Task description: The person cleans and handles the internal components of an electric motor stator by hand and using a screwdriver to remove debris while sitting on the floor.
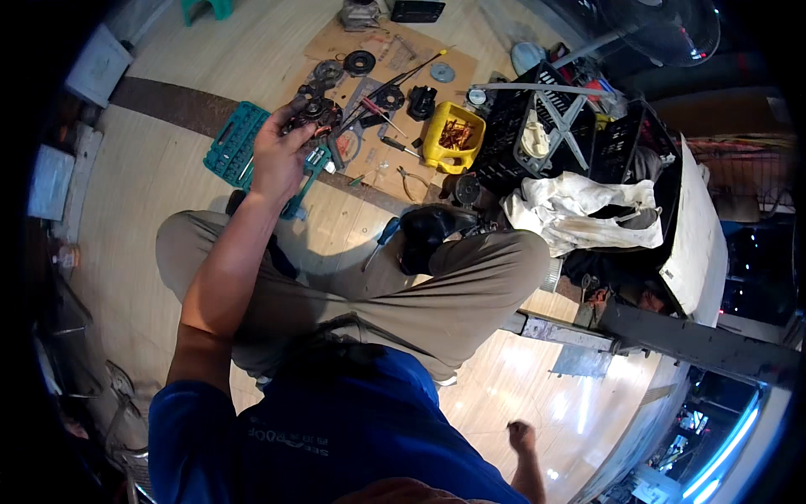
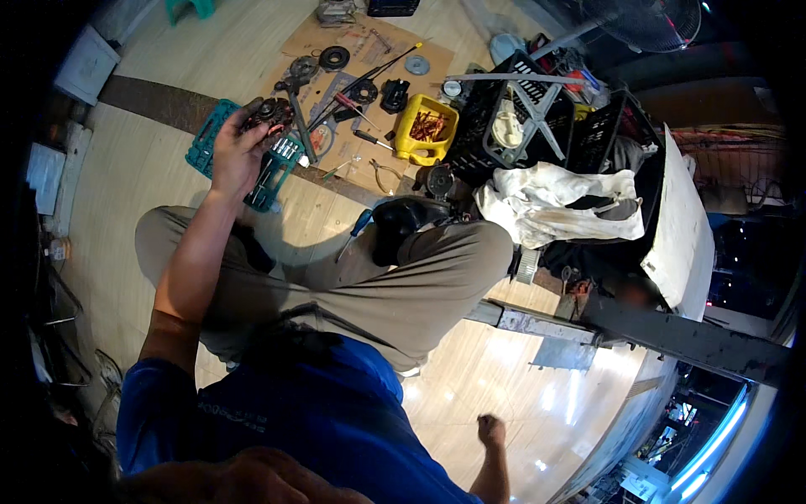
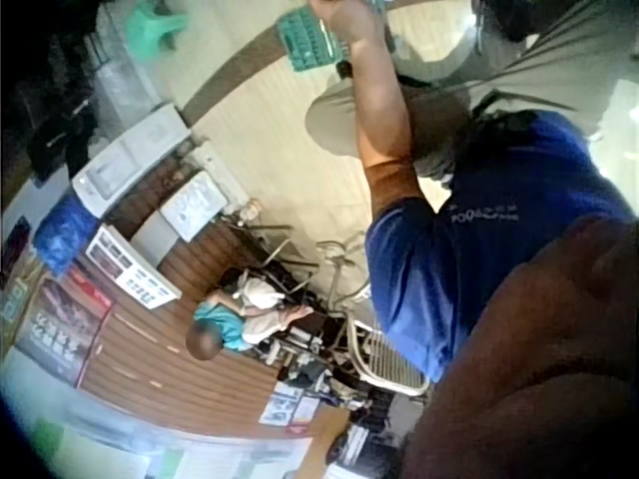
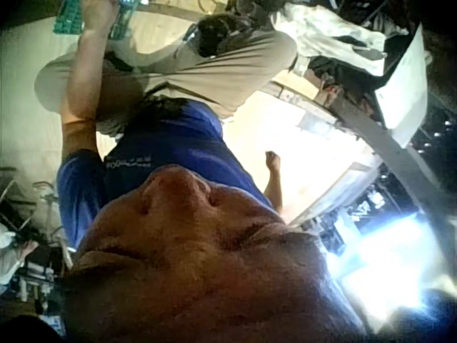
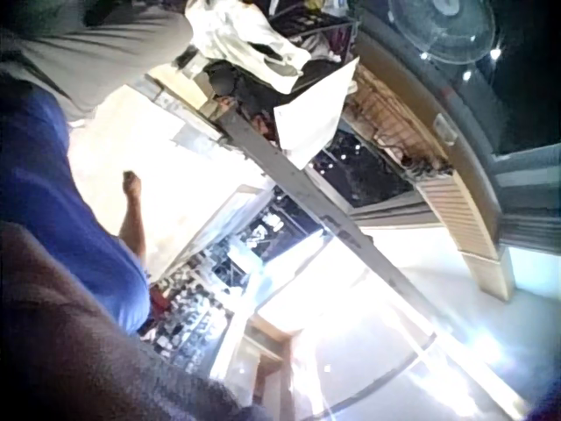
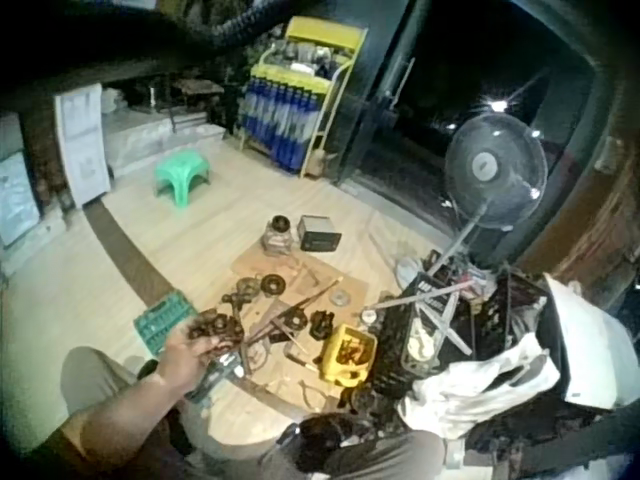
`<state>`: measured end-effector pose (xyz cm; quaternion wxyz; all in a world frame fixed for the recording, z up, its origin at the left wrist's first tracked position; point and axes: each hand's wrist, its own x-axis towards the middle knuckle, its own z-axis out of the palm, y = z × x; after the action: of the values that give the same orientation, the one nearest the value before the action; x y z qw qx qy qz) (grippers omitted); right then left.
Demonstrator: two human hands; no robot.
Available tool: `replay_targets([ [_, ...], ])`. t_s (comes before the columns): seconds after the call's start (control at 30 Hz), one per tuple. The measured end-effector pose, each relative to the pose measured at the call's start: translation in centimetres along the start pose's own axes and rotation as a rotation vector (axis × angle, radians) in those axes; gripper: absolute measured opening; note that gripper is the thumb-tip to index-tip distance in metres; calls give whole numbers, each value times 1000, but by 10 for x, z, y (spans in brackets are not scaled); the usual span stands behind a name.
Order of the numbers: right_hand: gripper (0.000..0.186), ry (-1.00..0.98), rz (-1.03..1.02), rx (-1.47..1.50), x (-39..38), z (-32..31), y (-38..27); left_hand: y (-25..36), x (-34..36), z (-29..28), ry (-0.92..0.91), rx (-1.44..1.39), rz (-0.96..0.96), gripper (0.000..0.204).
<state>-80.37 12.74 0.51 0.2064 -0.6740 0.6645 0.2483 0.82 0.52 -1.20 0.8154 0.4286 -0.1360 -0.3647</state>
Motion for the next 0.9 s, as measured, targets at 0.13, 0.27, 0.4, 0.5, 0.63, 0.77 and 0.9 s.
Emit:
replay_targets([
  [0.13, 26, -315, 239, -31, -77, 100, 87, 1, 0, 0, 10, 10, 4, 39],
  [0.27, 42, -737, 204, -55, -101, 163, 74, 1, -2, 1, 15, 6, -5, 40],
  [0.4, 49, -698, -88, -234, -78, 167, 7, 1, -5, 7, -65, -46, -30, 40],
  [0.5, 56, -659, -405, -394, -29, 123, -55, 1, -7, 12, -103, -35, -25, 40],
  [0.63, 24, -448, -540, -47, 75, -31, -169, 1, -14, 19, -119, 18, -4, 40],
  [0.77, 10, 532, -584, 461, 95, -183, -337, 2, -21, 20, -164, 119, 20, 41],
  [0.9, 25, 468, -885, 709, 100, -214, -504, 1, -28, 22, -192, 200, 45, 42],
])
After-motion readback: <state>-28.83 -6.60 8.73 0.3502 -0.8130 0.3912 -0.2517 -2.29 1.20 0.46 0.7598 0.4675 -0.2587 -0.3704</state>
